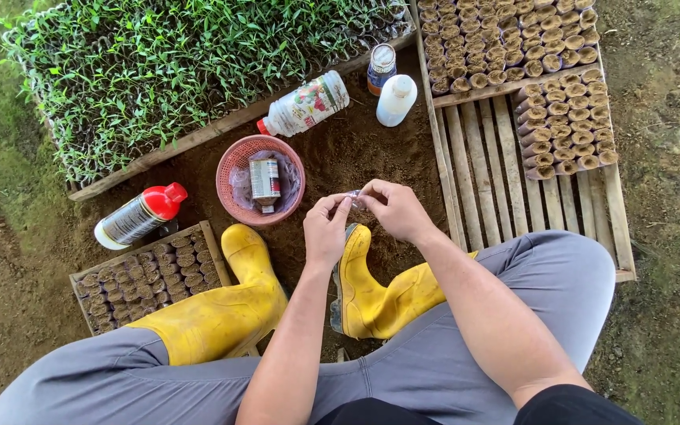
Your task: The person sits cross-legged on the ground and fills small brown seedling pots with soil by hand. They place the filled pots into a wooden tray and occasionally reach for a small packet from a nearby pink bowl.
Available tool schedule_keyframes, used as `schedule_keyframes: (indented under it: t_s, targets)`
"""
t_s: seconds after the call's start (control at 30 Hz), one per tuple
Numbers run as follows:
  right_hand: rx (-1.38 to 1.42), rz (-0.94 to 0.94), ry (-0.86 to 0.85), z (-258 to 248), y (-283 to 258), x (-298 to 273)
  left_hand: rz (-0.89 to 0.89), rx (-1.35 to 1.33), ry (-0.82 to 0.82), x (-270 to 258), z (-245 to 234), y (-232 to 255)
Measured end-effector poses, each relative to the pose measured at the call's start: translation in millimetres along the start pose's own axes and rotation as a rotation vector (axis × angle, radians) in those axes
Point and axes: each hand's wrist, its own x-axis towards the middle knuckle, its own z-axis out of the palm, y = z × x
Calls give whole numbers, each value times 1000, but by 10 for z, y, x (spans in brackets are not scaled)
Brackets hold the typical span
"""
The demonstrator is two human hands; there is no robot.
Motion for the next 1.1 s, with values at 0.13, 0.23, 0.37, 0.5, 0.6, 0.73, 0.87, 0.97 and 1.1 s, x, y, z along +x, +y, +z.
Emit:
schedule_keyframes:
  t_s: [0.13,0.23,0.37,0.5,0.6,0.73,0.87,0.97,1.1]
  targets:
    - [-20,17,6,28,138,2,8,31,34,56,8,-83]
    - [-95,120,-32,134,411,24,7,13,65,57,12,-133]
    - [-417,360,-117,432,1500,307,46,-69,84,38,20,-33]
    - [-424,614,-241,601,1664,253,73,-83,100,73,-2,-148]
    - [-394,656,-186,480,610,54,55,-73,92,60,-37,-141]
    - [-207,629,-135,557,1164,304,42,-39,58,29,-102,-118]
    - [-394,383,133,447,1118,354,62,166,12,50,-88,-173]
    - [-460,312,239,436,912,178,96,243,-9,47,-90,-237]
    - [-404,263,65,635,888,88,100,226,2,48,-87,-204]
